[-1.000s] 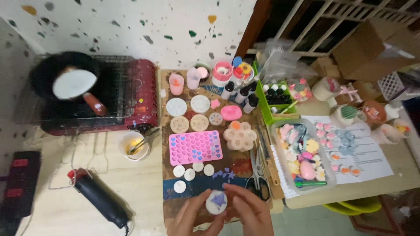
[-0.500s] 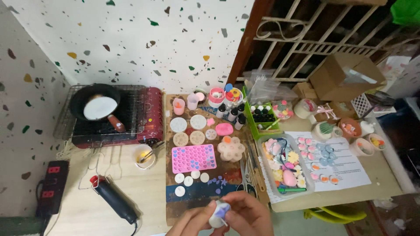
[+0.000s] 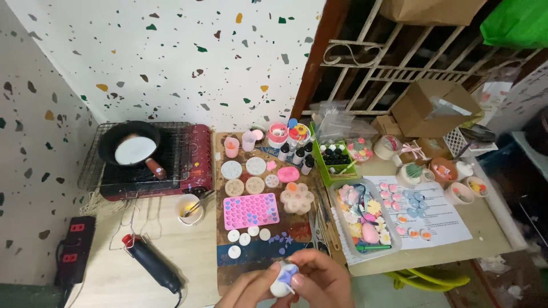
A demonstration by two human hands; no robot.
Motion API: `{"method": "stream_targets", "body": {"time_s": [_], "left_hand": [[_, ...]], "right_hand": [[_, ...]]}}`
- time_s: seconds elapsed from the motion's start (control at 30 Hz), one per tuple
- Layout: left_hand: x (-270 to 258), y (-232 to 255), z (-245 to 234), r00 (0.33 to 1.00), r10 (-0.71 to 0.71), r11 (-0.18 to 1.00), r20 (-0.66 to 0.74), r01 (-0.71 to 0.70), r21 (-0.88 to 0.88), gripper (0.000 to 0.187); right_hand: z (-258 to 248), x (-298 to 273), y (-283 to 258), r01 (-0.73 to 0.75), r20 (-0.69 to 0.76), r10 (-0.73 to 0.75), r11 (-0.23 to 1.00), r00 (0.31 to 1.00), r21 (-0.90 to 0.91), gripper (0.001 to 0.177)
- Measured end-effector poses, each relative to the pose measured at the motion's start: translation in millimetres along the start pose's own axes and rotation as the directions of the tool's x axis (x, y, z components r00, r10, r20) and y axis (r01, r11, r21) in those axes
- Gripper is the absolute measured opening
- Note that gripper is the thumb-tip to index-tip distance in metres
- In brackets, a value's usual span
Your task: Decorating small candle bases with wax shapes and using a heat gun to secure them.
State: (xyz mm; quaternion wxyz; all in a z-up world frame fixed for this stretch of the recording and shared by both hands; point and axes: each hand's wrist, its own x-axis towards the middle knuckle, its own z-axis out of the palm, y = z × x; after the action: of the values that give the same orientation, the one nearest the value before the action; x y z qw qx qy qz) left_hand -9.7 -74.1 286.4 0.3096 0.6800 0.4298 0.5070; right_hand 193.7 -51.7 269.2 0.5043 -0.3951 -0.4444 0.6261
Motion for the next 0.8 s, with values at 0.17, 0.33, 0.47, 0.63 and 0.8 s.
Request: {"method": "stream_targets", "body": {"time_s": [0.17, 0.33, 0.47, 0.63, 0.8], "left_hand": [[1.1, 12.0, -4.3, 0.997, -0.076, 0.996, -0.008, 0.075, -0.042, 0.052], [10.9, 18.7, -8.2, 0.992, -0.056, 0.993, -0.115, 0.043, -0.113, 0.052], [24.2, 15.5, -21.2, 0.992, -0.053, 0.995, -0.116, 0.043, -0.091, 0.051], [28.5, -53.5, -24.0, 0.993, 0.037, 0.998, -0.111, -0.043, -0.05, 0.045], [39.4, -135.7, -3.5, 0.97, 0.016, 0.991, 0.243, 0.018, -0.135, 0.052]], "right_hand": [[11.2, -3.5, -8.9, -0.005, -0.031, 0.005, 1.0, 1.0, 0.005, 0.033], [26.5, -0.5, -21.0, -0.039, -0.077, 0.037, 0.999, 0.996, -0.023, 0.033], [36.1, 10.3, -18.5, -0.052, -0.124, 0.046, 0.998, 0.991, -0.046, 0.031], [50.9, 31.0, -1.5, -0.092, -0.214, 0.093, 0.996, 0.972, 0.016, 0.03], [54.8, 31.0, 7.7, -0.096, -0.393, 0.097, 0.995, 0.914, 0.023, 0.043]]}}
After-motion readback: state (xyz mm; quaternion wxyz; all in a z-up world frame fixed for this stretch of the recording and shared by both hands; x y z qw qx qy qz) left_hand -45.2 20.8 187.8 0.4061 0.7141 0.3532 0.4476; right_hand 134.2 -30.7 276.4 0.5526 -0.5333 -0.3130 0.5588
